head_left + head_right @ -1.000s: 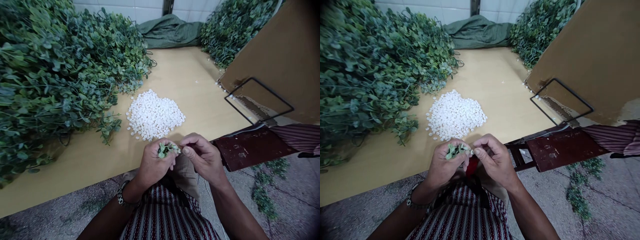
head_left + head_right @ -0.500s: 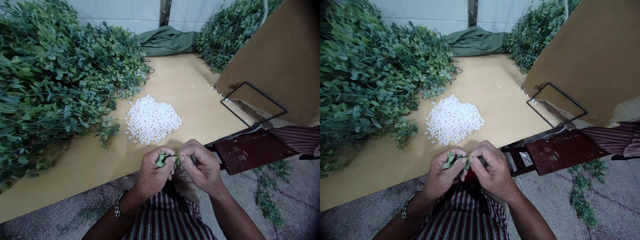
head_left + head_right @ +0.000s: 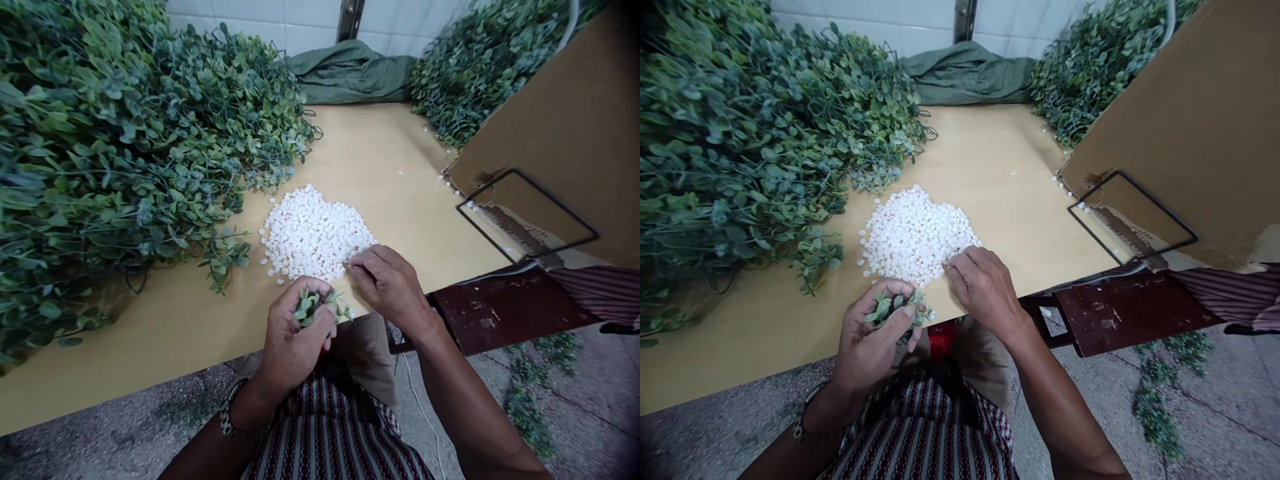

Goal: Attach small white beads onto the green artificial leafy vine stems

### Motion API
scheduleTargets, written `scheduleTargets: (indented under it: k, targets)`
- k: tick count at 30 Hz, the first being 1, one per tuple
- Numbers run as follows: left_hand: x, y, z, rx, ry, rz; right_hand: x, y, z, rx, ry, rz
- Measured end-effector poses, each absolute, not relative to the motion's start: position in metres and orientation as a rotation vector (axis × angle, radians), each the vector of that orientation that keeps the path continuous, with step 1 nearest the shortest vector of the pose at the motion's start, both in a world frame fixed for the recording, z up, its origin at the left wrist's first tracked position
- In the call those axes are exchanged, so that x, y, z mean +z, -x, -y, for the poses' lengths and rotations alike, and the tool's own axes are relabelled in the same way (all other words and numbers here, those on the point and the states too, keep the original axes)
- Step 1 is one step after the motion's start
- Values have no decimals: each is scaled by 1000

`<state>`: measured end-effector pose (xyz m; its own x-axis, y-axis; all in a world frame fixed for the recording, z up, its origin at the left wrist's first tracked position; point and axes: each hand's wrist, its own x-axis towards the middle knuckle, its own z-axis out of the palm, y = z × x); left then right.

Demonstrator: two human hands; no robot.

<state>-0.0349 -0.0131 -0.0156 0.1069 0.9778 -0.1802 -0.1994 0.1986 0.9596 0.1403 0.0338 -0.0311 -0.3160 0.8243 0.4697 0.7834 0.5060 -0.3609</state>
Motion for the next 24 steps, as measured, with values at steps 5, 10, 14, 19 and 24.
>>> scheduleTargets:
  k: [5, 10, 14, 19, 24]
  targets:
    - [-13, 37, 12, 1117, -1031, -1041, -24, -141, -31, 194, 1417, 2155]
    - [-14, 37, 12, 1121, -1047, -1105, -18, -141, -30, 345, 1456, 2134]
    - [-15, 35, 12, 1113, -997, -1144, -16, -142, -31, 391, 1441, 2163]
    - [-16, 33, 11, 1112, -946, -1130, -18, -144, -29, 400, 1405, 2123]
    - [-12, 33, 10, 1101, -1029, -1123, -28, -147, -25, 451, 1323, 1945]
